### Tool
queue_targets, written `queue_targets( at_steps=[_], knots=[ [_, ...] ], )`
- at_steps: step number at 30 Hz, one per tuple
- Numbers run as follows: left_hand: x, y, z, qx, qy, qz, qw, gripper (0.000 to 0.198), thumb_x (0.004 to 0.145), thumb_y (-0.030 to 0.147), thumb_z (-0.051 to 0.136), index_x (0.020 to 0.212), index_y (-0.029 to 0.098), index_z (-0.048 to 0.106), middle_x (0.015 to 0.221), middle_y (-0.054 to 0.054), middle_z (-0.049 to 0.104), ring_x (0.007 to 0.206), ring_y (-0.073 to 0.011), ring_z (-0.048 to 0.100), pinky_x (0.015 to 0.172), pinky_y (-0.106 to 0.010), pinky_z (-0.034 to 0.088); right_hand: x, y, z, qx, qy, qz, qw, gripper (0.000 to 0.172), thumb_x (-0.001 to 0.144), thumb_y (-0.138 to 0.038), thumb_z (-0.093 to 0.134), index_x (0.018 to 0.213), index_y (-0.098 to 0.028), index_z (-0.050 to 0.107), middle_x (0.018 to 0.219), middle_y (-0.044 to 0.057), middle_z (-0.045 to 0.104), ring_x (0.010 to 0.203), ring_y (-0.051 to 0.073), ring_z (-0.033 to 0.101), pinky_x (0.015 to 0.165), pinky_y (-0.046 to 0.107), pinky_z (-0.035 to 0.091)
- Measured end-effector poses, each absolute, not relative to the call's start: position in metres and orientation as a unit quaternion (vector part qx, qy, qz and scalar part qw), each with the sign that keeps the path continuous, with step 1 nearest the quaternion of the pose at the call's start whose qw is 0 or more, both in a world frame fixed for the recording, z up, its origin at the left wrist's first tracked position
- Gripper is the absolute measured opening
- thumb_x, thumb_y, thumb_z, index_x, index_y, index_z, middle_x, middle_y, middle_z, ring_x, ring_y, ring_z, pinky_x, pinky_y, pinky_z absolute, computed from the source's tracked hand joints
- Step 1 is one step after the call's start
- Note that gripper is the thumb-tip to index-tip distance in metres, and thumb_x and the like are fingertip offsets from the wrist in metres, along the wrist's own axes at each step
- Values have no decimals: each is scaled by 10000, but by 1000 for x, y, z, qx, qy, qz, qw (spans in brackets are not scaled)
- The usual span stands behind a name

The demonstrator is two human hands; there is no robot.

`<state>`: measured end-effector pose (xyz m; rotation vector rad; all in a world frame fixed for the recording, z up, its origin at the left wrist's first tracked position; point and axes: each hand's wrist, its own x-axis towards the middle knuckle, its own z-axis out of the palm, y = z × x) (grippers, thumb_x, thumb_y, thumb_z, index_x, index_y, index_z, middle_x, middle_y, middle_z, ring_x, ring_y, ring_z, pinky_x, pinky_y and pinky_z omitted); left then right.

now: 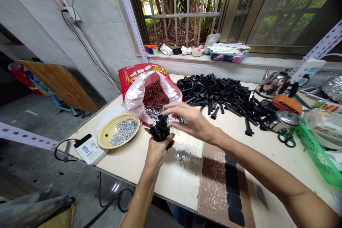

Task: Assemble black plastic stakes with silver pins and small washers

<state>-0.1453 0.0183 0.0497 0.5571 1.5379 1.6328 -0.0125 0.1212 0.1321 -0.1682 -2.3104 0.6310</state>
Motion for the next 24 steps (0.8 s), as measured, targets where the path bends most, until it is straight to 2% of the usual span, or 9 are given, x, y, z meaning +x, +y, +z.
queue_targets(
  at_steps=[2, 4, 7, 10, 14, 16, 18, 21, 24],
  knots=[
    [-149, 14, 52, 213, 621, 654, 375, 364, 496, 292, 830, 735, 106, 630, 628, -3, 617, 531, -120, 559, 538, -255, 483, -9, 133, 109, -194, -886, 246, 342, 175, 902, -228, 521, 1008, -153, 637, 1026, 76, 656, 927, 157, 603, 815, 305, 467],
    [-152, 11, 52, 219, 648, 648, 335, 368, 508, 298, 827, 756, 98, 642, 635, -8, 626, 537, -114, 558, 539, -238, 472, -9, 141, 79, -320, -889, 245, 220, 211, 914, -216, 475, 852, -144, 663, 839, 49, 668, 754, 137, 606, 710, 270, 455],
    [-153, 13, 48, 223, 670, 640, 304, 373, 519, 314, 819, 774, 100, 651, 633, -6, 632, 537, -115, 557, 529, -231, 458, -21, 143, 37, -441, -870, 208, 68, 229, 900, -234, 476, 828, -145, 674, 858, 77, 677, 752, 168, 605, 681, 274, 428],
    [-153, 19, 45, 240, 679, 630, 291, 355, 529, 342, 805, 741, 106, 646, 617, -10, 636, 545, -135, 568, 537, -248, 464, -38, 137, 16, -469, -862, 183, 60, 226, 900, -232, 462, 930, -145, 668, 1017, 116, 658, 857, 219, 608, 716, 301, 418],
    [-163, 25, 39, 288, 707, 610, 213, 373, 553, 334, 774, 827, 109, 660, 751, -62, 705, 689, -195, 636, 631, -279, 490, -37, 137, 24, -496, -850, 167, 63, 238, 895, -166, 426, 950, -124, 654, 959, 129, 657, 814, 222, 613, 690, 304, 417],
    [-171, 24, 35, 309, 727, 587, 174, 363, 575, 314, 747, 864, 114, 654, 779, -71, 717, 729, -218, 651, 656, -293, 491, -23, 141, 40, -496, -848, 156, 104, 259, 920, -177, 393, 1003, -130, 634, 931, 114, 644, 786, 203, 604, 675, 296, 421],
    [-177, 23, 31, 339, 743, 554, 158, 334, 613, 298, 708, 894, 126, 650, 791, -70, 722, 744, -231, 659, 666, -304, 489, -6, 144, 62, -432, -864, 145, 216, 265, 948, -218, 381, 1056, -166, 618, 944, 86, 614, 799, 173, 586, 689, 277, 427],
    [-178, 23, 28, 385, 766, 497, 133, 300, 645, 280, 670, 915, 151, 650, 761, -52, 717, 720, -236, 659, 653, -307, 476, 11, 144, 97, -263, -881, 102, 381, 220, 946, -263, 443, 1021, -210, 643, 964, 64, 563, 851, 152, 550, 727, 263, 419],
    [-171, 24, 32, 423, 781, 447, 109, 292, 665, 266, 653, 936, 160, 648, 740, -43, 712, 711, -238, 657, 636, -298, 456, 11, 137, 123, -211, -890, -3, 404, 163, 921, -249, 512, 940, -248, 675, 906, 39, 549, 829, 150, 504, 724, 280, 372]
  ],
)
